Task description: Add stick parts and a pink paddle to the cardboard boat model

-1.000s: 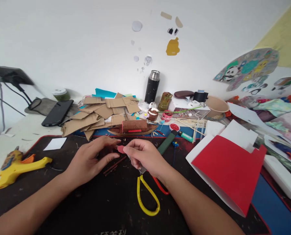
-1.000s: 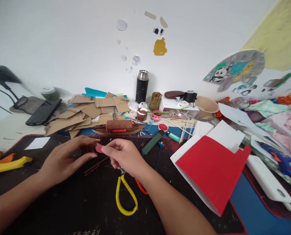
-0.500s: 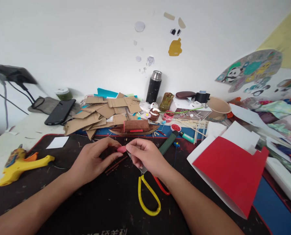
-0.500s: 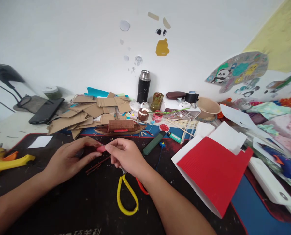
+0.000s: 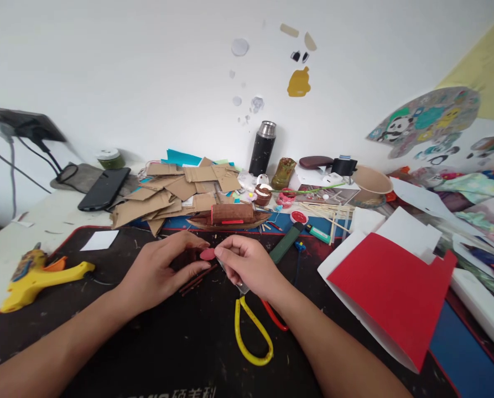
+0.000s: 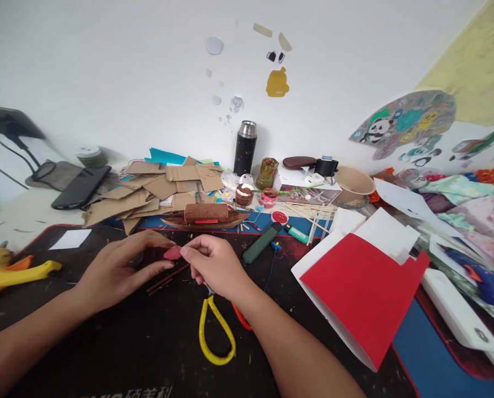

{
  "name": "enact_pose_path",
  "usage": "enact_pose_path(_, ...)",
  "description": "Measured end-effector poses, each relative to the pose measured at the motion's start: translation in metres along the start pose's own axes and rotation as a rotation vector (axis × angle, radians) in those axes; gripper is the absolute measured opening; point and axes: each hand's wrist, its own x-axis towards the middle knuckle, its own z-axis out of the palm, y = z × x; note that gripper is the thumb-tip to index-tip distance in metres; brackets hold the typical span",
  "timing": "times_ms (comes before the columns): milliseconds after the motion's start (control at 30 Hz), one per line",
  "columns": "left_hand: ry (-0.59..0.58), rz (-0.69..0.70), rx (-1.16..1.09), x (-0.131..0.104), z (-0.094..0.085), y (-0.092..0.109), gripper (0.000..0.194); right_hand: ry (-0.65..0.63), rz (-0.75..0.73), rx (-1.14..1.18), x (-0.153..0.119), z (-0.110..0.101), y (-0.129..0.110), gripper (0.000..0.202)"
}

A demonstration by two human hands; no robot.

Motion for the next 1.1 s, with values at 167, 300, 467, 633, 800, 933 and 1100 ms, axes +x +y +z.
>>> enact_pose_path(167,-0.047,0.037,0.010,0.001,0.003,0.003,0.018,0.017,-0.009,-0.046,0.000,0.001,0.000,0.027)
enact_pose_path(300,-0.064,0.051,0.055,0.004,0.003,0.002,0.018,0.023,-0.005,-0.063,0.001,0.000,-0.001,0.034)
enact_pose_path(467,0.105,0.047,0.102,0.008,-0.019,0.006,0.013,0.060,-0.041,-0.058,0.002,0.000,0.003,0.044)
enact_pose_path(633,0.281,0.255,0.099,0.005,-0.041,0.031,0.009,0.000,-0.028,-0.162,0.001,0.016,0.009,0.040)
enact_pose_path(800,0.240,0.546,0.013,-0.002,-0.037,0.065,0.018,-0.230,-0.335,-0.542,0.026,0.060,-0.019,0.007)
enact_pose_path(933,0.231,0.572,-0.049,-0.012,-0.041,0.078,0.018,-0.264,-0.413,-0.991,0.064,0.121,-0.036,0.041)
enact_pose_path(1100,0.227,0.493,-0.107,-0.035,-0.052,0.081,0.021,-0.290,-0.668,-1.396,0.098,0.182,-0.032,0.060)
